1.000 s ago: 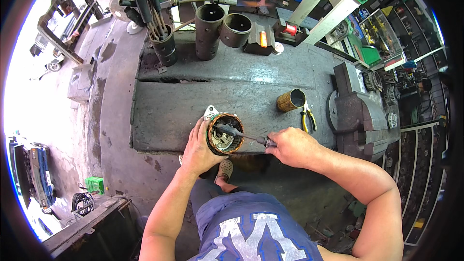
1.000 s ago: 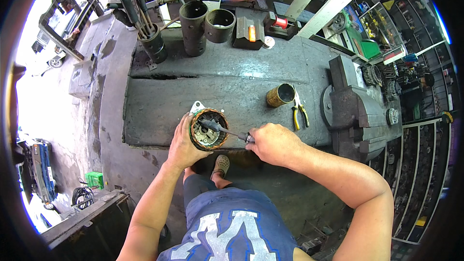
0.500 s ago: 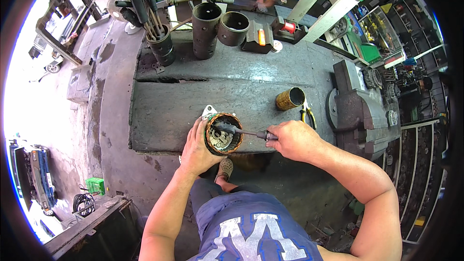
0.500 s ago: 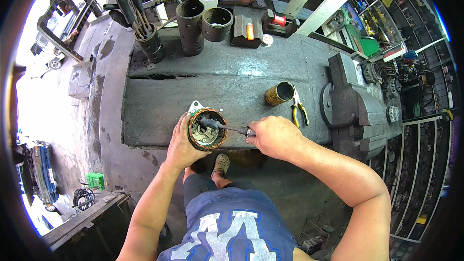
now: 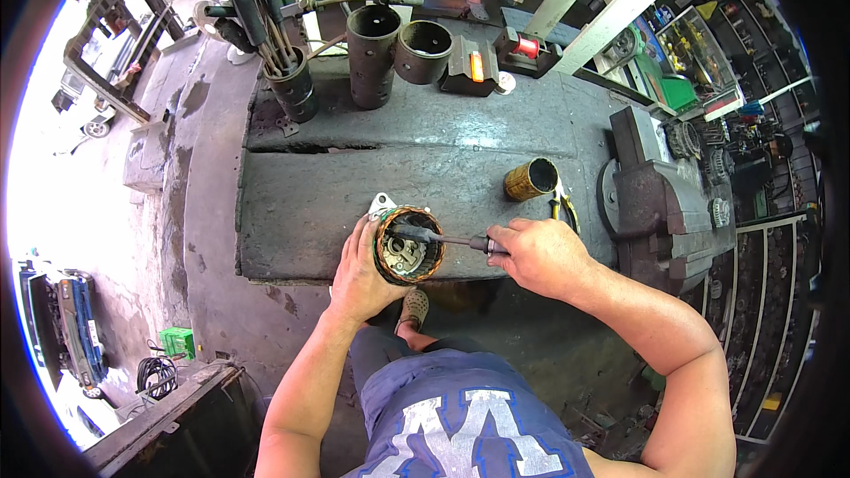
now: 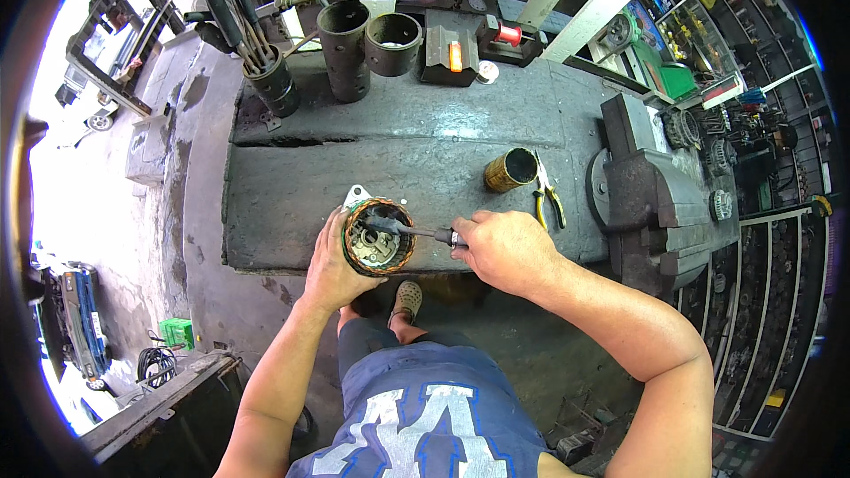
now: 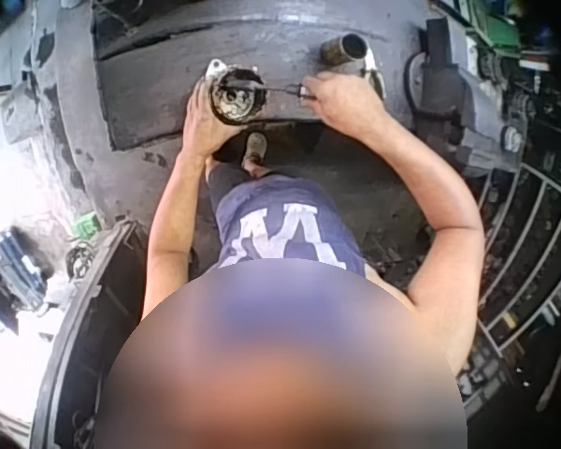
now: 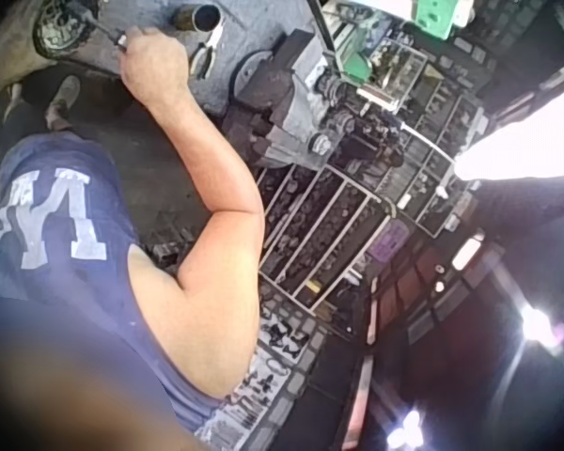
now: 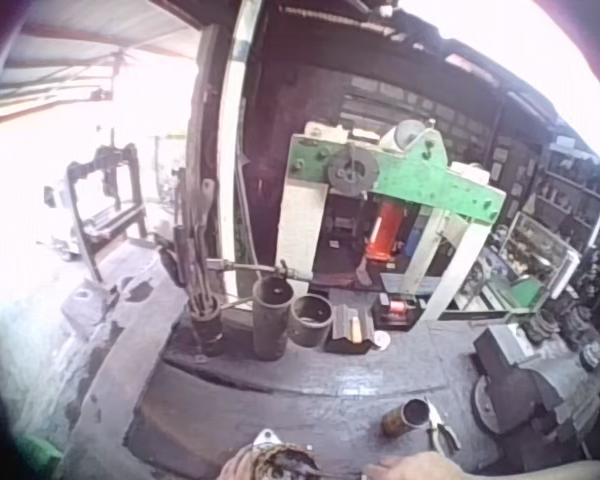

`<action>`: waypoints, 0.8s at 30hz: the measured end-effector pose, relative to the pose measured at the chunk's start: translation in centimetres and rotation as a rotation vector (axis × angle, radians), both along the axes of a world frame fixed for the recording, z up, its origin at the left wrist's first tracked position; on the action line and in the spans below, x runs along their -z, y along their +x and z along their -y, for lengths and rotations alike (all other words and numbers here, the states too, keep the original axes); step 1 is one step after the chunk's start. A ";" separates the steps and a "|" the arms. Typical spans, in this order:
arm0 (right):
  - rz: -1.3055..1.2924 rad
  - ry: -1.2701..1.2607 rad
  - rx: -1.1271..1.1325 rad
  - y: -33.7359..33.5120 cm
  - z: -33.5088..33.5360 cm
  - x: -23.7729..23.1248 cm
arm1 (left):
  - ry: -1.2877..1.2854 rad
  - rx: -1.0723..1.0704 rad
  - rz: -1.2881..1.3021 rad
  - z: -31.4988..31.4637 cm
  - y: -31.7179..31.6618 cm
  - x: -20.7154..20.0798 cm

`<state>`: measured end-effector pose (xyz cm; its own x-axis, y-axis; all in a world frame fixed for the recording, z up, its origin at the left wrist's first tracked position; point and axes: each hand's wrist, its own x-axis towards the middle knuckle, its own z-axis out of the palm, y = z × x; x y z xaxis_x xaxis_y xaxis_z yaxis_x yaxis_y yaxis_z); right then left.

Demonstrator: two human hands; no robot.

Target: The person uses pliers and a screwdriver to remove and adjust internal components of a cylindrical electrical part on a workbench. They repeatedly scrape and reposition parts inside the housing while holding the component steady.

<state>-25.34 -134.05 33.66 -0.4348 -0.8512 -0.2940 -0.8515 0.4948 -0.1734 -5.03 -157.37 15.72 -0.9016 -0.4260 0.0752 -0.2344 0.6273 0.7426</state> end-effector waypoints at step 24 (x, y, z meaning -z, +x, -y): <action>0.058 -0.090 0.027 0.4 -0.9 0.4 | 0.001 0.007 0.040 0.0 -0.3 -0.3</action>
